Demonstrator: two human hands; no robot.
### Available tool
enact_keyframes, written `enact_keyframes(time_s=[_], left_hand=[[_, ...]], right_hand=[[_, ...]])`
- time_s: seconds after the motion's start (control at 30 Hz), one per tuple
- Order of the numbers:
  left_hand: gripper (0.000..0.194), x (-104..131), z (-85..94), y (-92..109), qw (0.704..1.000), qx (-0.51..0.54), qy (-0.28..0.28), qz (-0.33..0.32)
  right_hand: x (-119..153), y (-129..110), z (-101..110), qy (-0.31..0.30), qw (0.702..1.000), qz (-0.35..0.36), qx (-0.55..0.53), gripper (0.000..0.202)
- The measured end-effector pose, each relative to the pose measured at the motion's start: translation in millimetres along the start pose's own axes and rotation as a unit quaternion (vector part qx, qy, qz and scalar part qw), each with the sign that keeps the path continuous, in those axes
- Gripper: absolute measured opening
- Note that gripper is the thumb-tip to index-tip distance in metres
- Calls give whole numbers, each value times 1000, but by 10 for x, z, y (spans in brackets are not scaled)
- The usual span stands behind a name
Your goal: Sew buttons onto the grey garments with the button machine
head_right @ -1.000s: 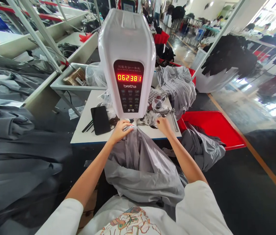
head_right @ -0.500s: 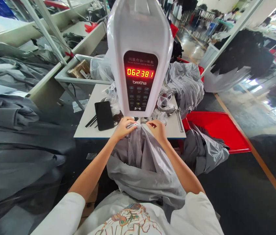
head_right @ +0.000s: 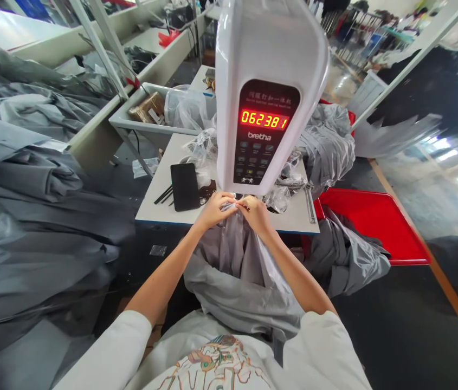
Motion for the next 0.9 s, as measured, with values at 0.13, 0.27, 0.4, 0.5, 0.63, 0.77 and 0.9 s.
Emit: enact_keyframes(time_s=[0.13,0.27,0.4,0.5,0.63,0.77,0.9], left_hand=[[18,0,2,-1,1000,2,-7,10],[18,4,8,7,1000,5,-6,6],[17,10,11,13,1000,7,0,3],[18,7,13,18,1000,7,-5,7],[20,-1,15,18,1000,6,-7,10],[18,-1,12,6,1000,4,-6,6],[20,5,4,-6,1000,5,-5,0]], right_hand=[[51,-24,-37,-13,998,21,61,23],[172,-80,-39,-9,994,45,98,26],[272,-132,-8,-7,994,72,84,28],[258,-125,23,8,997,52,48,25],[147,-63,16,29,999,-9,-18,19],[47,-7,-39,20,998,-30,-54,20],[-19,70,-58,-10,994,-58,-96,24]])
Point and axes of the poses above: each hand's wrist, its own x-axis away from the middle knuckle, its own z-axis out of the back of the hand, y = z × x, the point moved 4 cm from there along -x, towards the middle knuckle, and after that the axes turned 13 degrees about -z, right-handed, at the moved point
